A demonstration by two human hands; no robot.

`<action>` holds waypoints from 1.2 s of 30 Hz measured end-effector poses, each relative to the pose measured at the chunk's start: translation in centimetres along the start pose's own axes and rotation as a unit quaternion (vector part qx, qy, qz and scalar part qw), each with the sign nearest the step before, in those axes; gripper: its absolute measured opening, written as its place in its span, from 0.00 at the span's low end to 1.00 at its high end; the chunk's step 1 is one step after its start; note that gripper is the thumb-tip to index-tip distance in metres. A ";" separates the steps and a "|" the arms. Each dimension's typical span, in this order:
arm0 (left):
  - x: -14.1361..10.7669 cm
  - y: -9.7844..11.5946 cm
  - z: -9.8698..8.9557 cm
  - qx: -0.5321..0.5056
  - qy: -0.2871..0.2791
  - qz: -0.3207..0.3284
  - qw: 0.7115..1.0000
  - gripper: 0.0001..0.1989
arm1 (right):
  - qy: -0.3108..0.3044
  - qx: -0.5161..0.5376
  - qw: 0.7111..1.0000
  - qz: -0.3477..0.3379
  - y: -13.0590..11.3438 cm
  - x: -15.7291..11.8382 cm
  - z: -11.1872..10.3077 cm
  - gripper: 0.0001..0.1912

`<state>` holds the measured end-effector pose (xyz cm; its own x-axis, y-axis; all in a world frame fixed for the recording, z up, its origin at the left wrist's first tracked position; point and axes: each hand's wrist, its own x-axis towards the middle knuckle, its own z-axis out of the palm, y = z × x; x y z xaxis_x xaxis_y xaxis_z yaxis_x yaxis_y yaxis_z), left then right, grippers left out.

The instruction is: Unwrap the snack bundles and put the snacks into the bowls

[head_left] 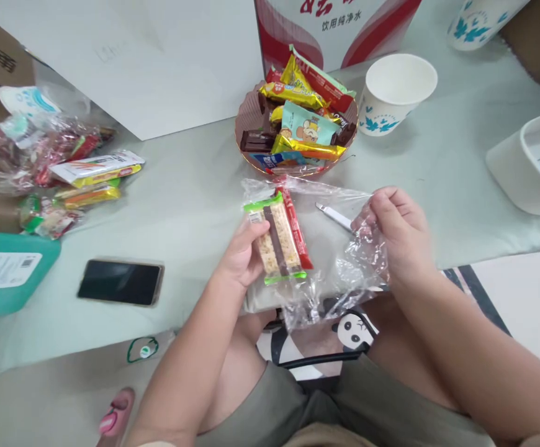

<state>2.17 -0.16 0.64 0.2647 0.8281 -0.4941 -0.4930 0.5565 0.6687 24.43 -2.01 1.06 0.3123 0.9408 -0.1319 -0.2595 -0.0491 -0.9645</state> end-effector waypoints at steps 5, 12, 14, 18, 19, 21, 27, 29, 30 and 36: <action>0.3 -0.8 0.2 0.033 0.029 0.101 0.994 0.25 | 0.149 -0.100 0.969 -0.170 -1.0 0.3 -1.4 0.06; -0.2 -1.8 1.1 0.096 0.022 0.125 0.987 0.26 | -0.145 -0.287 0.919 -0.227 -2.0 -4.4 0.8 0.12; -0.4 -2.1 1.5 0.098 0.023 0.121 0.988 0.23 | -0.189 -0.326 0.916 -0.139 -1.1 -4.7 1.9 0.16; -0.3 -2.7 1.5 0.121 0.052 0.106 0.986 0.19 | -0.225 -0.328 0.917 -0.037 0.9 -3.9 2.9 0.15; -0.2 -2.8 1.2 0.136 0.067 0.109 0.982 0.19 | -0.226 -0.328 0.917 -0.024 1.2 -3.7 3.0 0.15; 0.1 -3.0 0.7 0.180 0.099 0.139 0.969 0.18 | -0.219 -0.329 0.919 -0.008 1.6 -3.5 3.1 0.14; -0.5 -2.2 0.4 0.510 0.181 0.267 0.797 0.21 | -0.225 -0.300 0.927 0.005 2.0 -3.6 3.6 0.14; -1.1 -1.3 0.9 0.621 0.204 0.249 0.714 0.22 | -0.224 -0.314 0.923 0.001 2.0 -3.6 3.7 0.14; -1.4 -0.8 1.0 0.660 0.217 0.233 0.681 0.22 | -0.222 -0.323 0.920 -0.001 2.0 -3.7 3.7 0.13; -2.3 1.9 0.6 0.728 0.243 0.168 0.619 0.24 | -0.227 -0.376 0.898 -0.021 1.6 -4.0 4.1 0.16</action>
<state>1.16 -0.96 3.36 -0.1046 0.9925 -0.0631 0.9103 0.1211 0.3958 19.05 -4.45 0.98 -0.1422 0.9785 -0.1496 0.4878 -0.0622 -0.8707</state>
